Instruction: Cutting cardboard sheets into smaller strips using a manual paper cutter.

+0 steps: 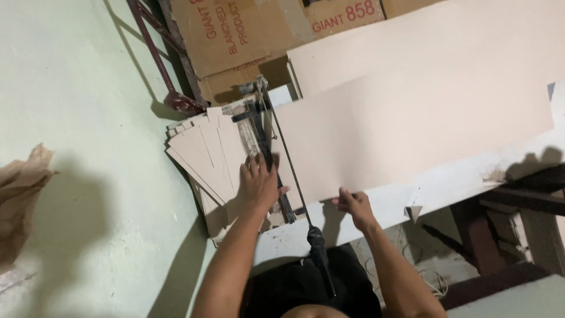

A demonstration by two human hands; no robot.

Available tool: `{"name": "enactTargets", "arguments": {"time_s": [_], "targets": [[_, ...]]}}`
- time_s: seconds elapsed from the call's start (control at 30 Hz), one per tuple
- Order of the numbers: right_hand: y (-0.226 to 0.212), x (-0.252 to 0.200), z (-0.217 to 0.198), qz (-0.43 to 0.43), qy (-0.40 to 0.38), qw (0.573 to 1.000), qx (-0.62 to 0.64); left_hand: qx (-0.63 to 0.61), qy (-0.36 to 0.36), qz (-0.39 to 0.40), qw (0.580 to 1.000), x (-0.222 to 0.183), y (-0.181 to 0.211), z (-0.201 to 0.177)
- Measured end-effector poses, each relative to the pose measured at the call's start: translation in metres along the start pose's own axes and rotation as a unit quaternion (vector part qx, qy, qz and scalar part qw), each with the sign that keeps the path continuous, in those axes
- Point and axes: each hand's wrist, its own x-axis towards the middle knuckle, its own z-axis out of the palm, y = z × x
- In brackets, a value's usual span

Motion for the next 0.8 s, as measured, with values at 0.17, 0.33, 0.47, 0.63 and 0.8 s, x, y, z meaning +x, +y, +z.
{"name": "enactTargets", "arguments": {"time_s": [0.17,0.33,0.47,0.63,0.8], "targets": [[-0.012,0.025,-0.009,0.036,-0.038,0.983,-0.179,0.043,-0.051,-0.084,0.994,0.042,0.016,0.039],[-0.119,-0.109,0.071,-0.022,-0.099,0.875,-0.474,0.108,-0.070,-0.125,0.984,0.075,0.007,0.076],[-0.074,-0.201,0.094,-0.051,-0.117,0.779,-0.613,0.157,-0.066,-0.135,0.976,0.085,0.003,0.098],[0.118,-0.057,0.057,-0.190,-0.039,0.763,-0.616,0.094,-0.076,-0.101,0.988,0.062,0.015,0.051],[0.007,-0.138,0.074,-0.124,-0.070,0.831,-0.538,0.099,-0.077,-0.093,0.988,0.040,0.015,0.053]]}}
